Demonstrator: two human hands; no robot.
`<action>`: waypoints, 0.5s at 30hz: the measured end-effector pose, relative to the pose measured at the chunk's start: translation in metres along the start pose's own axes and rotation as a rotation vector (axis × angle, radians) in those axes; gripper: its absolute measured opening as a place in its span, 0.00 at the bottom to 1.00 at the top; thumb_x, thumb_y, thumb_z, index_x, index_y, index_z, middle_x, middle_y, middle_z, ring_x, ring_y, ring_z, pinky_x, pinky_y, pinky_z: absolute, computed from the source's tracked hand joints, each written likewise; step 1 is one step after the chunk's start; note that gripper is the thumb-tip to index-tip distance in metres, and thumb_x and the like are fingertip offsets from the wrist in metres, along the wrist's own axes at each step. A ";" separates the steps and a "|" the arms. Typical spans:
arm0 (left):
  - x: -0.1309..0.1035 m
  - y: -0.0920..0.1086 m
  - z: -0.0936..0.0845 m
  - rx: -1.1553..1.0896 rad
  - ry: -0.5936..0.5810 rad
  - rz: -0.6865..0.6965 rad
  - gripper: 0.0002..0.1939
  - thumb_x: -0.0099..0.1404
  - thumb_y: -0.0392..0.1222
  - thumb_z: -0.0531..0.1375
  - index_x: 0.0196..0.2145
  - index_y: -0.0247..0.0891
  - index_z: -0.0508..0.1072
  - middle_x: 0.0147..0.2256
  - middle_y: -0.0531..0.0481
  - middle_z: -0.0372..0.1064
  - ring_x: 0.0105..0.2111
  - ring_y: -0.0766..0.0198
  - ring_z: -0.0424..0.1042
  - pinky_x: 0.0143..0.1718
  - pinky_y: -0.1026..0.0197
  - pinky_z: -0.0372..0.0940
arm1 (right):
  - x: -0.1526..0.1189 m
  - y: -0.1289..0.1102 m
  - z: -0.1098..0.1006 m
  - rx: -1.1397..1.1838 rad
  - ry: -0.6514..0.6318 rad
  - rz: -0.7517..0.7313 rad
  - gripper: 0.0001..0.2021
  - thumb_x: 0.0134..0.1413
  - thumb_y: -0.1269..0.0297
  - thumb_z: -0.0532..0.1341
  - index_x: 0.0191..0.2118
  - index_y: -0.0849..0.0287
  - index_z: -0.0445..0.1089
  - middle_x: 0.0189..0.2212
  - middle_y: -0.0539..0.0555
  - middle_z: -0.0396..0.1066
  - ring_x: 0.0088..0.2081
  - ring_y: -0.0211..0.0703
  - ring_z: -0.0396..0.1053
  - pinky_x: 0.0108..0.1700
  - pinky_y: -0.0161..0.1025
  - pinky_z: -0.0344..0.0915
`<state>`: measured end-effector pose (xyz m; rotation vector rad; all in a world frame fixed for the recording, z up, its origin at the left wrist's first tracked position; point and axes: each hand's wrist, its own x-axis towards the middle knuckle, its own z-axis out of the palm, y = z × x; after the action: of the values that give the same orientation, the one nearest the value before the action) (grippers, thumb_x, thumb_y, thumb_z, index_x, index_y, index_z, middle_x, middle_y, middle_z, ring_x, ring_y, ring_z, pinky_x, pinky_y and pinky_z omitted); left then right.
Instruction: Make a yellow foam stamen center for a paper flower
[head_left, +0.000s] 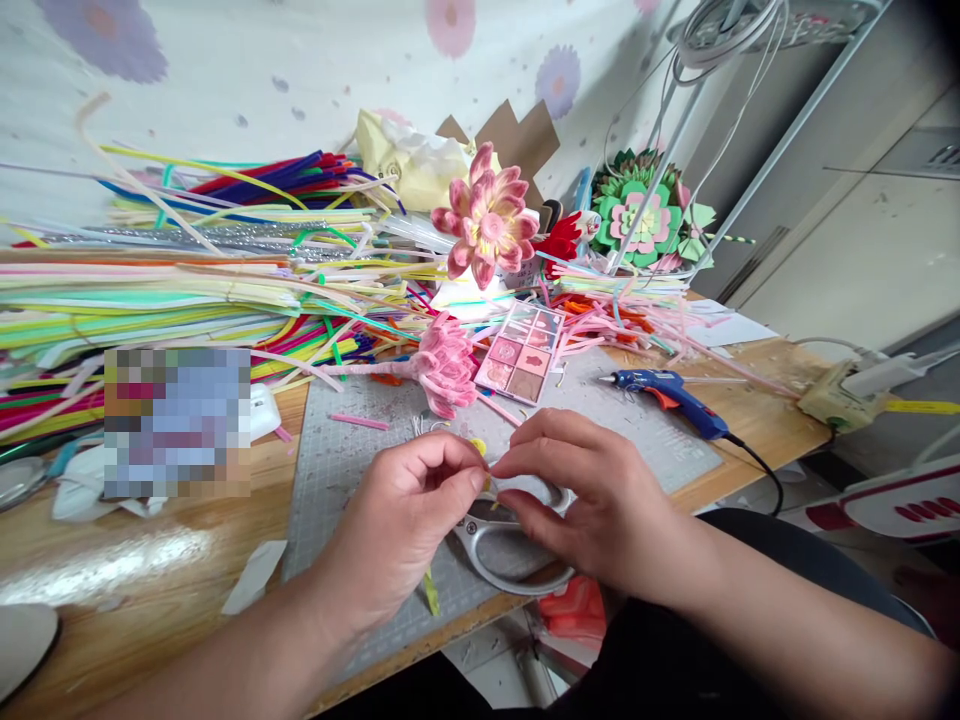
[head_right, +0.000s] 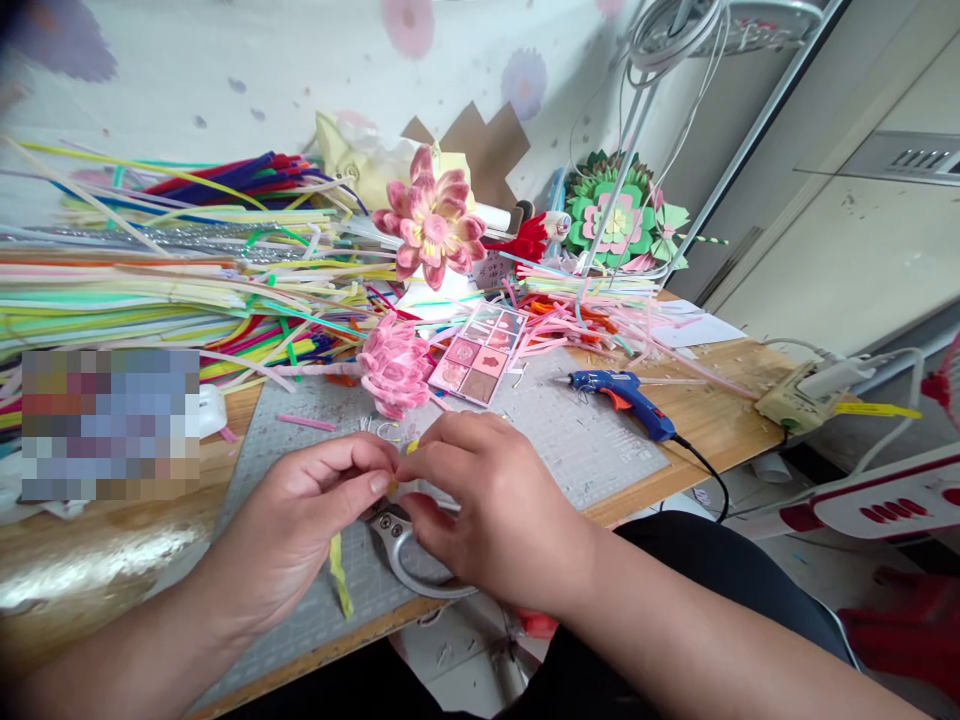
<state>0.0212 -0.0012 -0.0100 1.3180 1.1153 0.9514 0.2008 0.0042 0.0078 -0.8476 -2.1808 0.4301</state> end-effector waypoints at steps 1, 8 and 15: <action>0.000 0.000 -0.001 0.001 0.004 0.001 0.06 0.60 0.39 0.58 0.25 0.38 0.70 0.25 0.55 0.64 0.28 0.66 0.60 0.29 0.64 0.55 | 0.000 0.000 -0.004 0.057 -0.017 0.021 0.08 0.48 0.76 0.62 0.37 0.63 0.72 0.33 0.55 0.71 0.34 0.40 0.68 0.36 0.38 0.65; -0.001 0.002 -0.003 0.168 -0.011 0.171 0.07 0.62 0.40 0.56 0.27 0.38 0.70 0.30 0.52 0.66 0.32 0.63 0.65 0.35 0.61 0.59 | 0.005 0.001 -0.007 0.256 -0.056 0.315 0.05 0.54 0.69 0.61 0.34 0.65 0.74 0.29 0.54 0.73 0.32 0.37 0.69 0.34 0.34 0.64; 0.001 0.002 -0.002 0.251 -0.033 0.207 0.09 0.64 0.39 0.55 0.28 0.38 0.70 0.31 0.52 0.67 0.33 0.63 0.66 0.37 0.61 0.60 | 0.006 0.001 0.006 0.213 -0.055 0.383 0.04 0.50 0.71 0.64 0.31 0.64 0.76 0.26 0.53 0.75 0.28 0.37 0.70 0.32 0.34 0.63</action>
<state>0.0201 0.0002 -0.0078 1.6733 1.1149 0.9567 0.1939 0.0090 0.0065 -1.1452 -1.9746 0.8664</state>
